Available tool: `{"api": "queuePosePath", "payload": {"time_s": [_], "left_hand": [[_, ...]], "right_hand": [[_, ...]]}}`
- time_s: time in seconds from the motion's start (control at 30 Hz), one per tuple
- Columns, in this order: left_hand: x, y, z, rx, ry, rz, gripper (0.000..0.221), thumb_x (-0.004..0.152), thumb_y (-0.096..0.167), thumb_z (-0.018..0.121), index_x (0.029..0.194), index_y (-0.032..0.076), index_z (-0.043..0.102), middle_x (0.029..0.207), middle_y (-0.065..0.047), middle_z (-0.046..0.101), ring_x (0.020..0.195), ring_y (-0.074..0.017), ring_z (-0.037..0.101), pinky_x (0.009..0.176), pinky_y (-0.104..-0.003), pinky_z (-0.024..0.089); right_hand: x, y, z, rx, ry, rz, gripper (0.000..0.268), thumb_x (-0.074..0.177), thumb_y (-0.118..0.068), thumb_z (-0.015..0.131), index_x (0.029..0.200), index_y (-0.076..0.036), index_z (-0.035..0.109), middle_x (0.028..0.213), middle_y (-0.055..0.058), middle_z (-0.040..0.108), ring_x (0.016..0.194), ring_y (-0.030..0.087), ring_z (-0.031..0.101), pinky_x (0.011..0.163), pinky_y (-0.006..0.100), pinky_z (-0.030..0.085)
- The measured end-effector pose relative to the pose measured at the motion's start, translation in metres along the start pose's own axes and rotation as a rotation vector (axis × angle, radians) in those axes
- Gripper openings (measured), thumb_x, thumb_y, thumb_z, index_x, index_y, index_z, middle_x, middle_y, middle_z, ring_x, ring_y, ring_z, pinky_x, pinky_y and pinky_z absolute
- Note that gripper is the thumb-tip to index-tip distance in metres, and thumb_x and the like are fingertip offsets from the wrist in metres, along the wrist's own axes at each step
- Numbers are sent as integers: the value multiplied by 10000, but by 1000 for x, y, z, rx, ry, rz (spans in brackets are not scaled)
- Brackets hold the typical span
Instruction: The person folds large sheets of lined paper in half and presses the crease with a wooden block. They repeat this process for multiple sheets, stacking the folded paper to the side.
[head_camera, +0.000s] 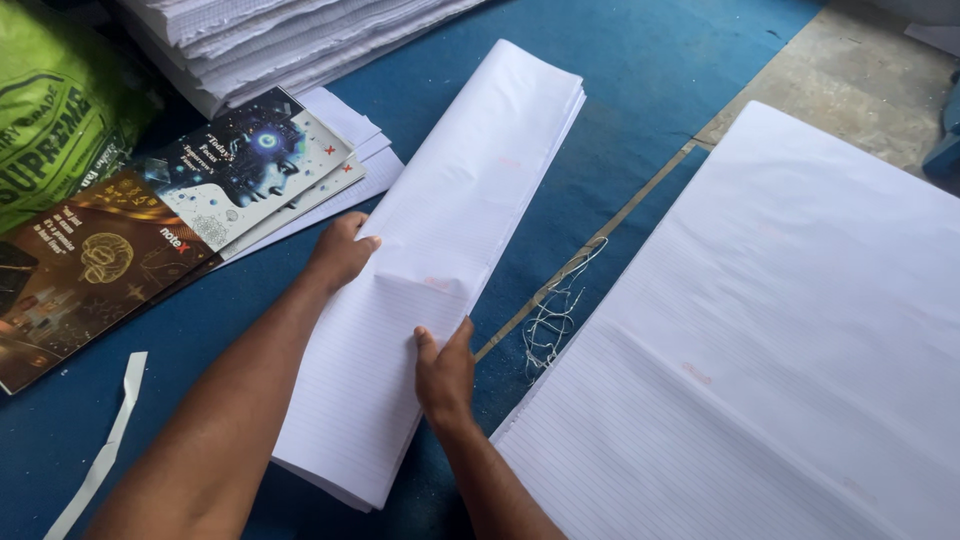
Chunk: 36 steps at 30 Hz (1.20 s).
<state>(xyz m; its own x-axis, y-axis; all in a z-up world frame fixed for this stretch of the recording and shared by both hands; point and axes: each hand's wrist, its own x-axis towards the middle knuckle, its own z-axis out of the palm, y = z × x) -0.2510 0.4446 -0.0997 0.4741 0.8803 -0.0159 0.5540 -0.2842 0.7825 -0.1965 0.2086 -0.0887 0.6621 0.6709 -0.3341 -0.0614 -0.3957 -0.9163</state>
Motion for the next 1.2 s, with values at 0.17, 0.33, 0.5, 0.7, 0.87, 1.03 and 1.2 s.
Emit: {"api": "queuePosePath", "payload": {"time_s": [0.17,0.33,0.5,0.7,0.87,1.03,1.2], "left_hand": [[6,-3,0,-39,-79,-44,366,856,172,674,1186,14,681,1082,-191,752,971,-278,727,858,-394,555],[7,-5,-3,71,-69,-165,440,839,199,700,1248,38,675,1155,-176,672,998,-272,679,854,-390,542],[23,-4,2,51,-133,-231,494,770,155,654,1241,16,709,1141,-226,759,1021,-308,738,896,-379,557],[45,2,31,-87,-40,-256,566,914,264,686,1354,-76,580,1310,-282,650,1185,-331,662,969,-418,537],[24,23,35,76,35,-375,597,908,330,673,1437,95,525,1394,-173,589,1242,-341,595,1005,-451,509],[7,49,24,93,8,-402,579,935,319,652,1458,104,526,1406,-162,611,1234,-314,634,997,-433,544],[2,59,25,138,14,-380,577,959,297,638,1481,110,478,1419,-174,568,1220,-305,619,967,-433,563]], "right_hand": [[5,-3,0,-177,9,2,550,1001,-345,582,1305,71,389,1082,296,656,859,355,755,719,444,683],[12,-13,-24,-498,-133,113,605,939,-500,658,1168,53,573,920,221,741,753,293,762,655,391,615],[30,-18,-38,-452,-156,98,782,821,-435,797,1252,103,427,1013,294,700,789,336,769,645,374,648],[59,10,-44,-107,-298,-24,928,779,-271,811,1425,123,274,1146,365,639,928,398,760,616,396,657],[67,27,-45,-46,-412,-100,1038,749,-223,853,1493,91,202,1185,382,640,1007,404,738,697,343,660],[60,16,-44,-201,-421,-39,1153,745,-295,828,1505,116,65,1197,398,608,939,435,749,625,369,661],[57,12,-42,-337,-382,12,1280,735,-378,826,1508,133,-57,1305,390,474,1038,458,692,762,426,652]]}}
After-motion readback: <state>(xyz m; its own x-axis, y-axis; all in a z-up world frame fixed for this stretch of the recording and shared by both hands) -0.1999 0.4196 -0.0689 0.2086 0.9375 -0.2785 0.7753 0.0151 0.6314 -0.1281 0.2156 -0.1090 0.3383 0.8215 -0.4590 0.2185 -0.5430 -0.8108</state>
